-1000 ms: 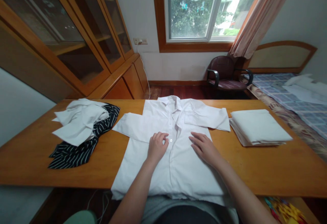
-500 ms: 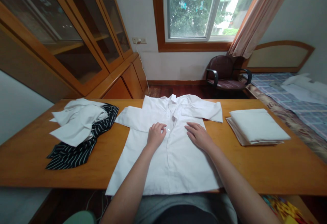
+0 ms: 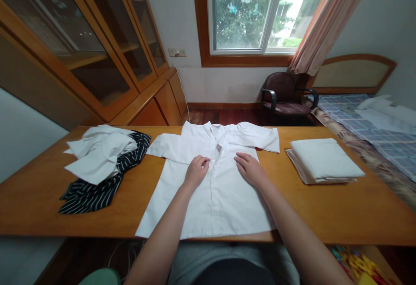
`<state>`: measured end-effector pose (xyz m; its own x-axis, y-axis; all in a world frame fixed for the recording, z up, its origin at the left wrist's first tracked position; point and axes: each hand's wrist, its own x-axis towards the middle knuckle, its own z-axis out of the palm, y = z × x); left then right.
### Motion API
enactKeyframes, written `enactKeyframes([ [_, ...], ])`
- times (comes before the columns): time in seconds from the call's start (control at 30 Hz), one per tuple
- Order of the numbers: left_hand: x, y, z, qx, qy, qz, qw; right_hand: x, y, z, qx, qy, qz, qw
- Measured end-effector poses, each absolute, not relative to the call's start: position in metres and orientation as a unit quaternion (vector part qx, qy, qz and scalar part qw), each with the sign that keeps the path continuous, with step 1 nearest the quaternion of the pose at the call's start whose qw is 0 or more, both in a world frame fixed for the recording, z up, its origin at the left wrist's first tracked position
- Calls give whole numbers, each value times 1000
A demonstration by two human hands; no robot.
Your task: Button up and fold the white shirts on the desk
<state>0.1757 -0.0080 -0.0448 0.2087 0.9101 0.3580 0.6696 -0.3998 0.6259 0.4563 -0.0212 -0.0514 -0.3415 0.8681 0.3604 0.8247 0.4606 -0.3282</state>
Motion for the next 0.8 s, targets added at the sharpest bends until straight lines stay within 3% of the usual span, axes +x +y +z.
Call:
enactKeyframes([
  [0.4, 174, -77, -37, 760, 564, 246, 208, 442, -36, -41, -521, -813, 32, 257],
  [0.8, 175, -75, -40, 745, 566, 259, 238, 371, -71, -37, -486, -818, 195, 238],
])
